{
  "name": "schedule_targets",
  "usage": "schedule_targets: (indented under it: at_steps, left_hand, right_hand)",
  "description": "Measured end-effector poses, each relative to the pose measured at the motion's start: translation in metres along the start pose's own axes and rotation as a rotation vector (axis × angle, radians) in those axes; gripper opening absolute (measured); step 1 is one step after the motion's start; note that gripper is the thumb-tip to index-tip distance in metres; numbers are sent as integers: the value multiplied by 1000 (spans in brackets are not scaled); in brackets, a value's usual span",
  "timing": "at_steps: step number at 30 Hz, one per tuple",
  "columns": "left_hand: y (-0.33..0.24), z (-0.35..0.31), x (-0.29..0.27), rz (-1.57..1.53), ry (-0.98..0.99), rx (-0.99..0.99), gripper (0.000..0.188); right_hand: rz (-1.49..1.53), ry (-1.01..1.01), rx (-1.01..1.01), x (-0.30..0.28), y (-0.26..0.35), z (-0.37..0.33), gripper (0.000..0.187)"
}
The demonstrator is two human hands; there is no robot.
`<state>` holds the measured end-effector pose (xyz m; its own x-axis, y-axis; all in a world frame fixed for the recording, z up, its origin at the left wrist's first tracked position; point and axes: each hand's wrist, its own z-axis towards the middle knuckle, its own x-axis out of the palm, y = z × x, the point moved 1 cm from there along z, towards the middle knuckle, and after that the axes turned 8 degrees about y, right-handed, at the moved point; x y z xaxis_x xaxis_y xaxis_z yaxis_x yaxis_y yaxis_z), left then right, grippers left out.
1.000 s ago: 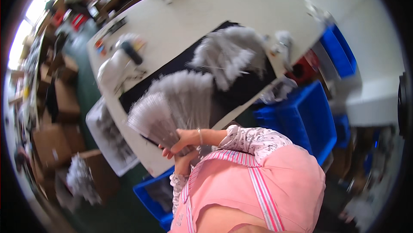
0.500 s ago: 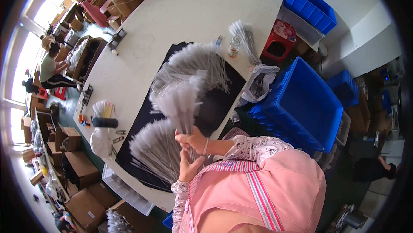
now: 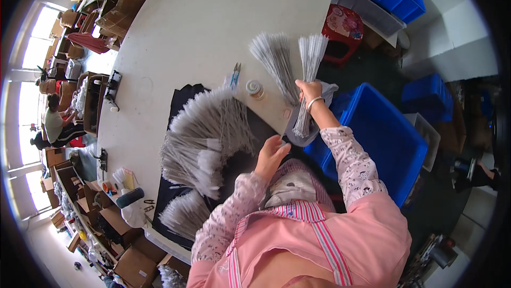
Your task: The person gathers bundles of thin, white sticks from blue bins and a table. They align the sticks by hand and secure them with rubber bands, placing the finished bundles back into the bins. The process is repetitive and involves handling multiple bundles throughout the clip.
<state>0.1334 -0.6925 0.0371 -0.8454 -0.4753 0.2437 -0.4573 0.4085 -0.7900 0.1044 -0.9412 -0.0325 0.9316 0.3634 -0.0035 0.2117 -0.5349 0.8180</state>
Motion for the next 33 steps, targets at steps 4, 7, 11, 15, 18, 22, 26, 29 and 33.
schedule_targets:
  at_steps: [4, 7, 11, 15, 18, 22, 26, 29, 33]
  left_hand:
    - [-20, 129, 22, 38, -199, -15, 75]
    - [-4, 221, 1, 241, -459, 13, 84]
    - [-4, 285, -9, 309, -639, -107, 89]
    - [-9, 306, -6, 257, -655, -219, 89]
    - [-4, 314, -14, 127, -626, -227, 92]
    - [-48, 300, 4, -265, -354, -214, 90]
    - [-29, 308, -7, -626, -116, -268, 78]
    - [-26, 309, -3, -631, -89, -268, 71]
    - [-30, 293, 21, -587, -59, -30, 63]
  right_hand:
    - [-541, -242, -100, -8, -3, 101, 47]
    - [-684, -253, -41, 12, 13, 123, 66]
    - [-722, -170, -34, 40, 8, 134, 73]
    - [-800, -147, -129, 45, -9, 134, 84]
    - [-760, -62, -11, 42, -10, 133, 92]
    - [-686, 34, -33, 12, -24, 157, 81]
    - [-148, 298, 88, 13, -14, 152, 76]
    - [-130, 393, 89, 9, -6, 145, 81]
    - [-251, 355, 62, -8, -30, 159, 81]
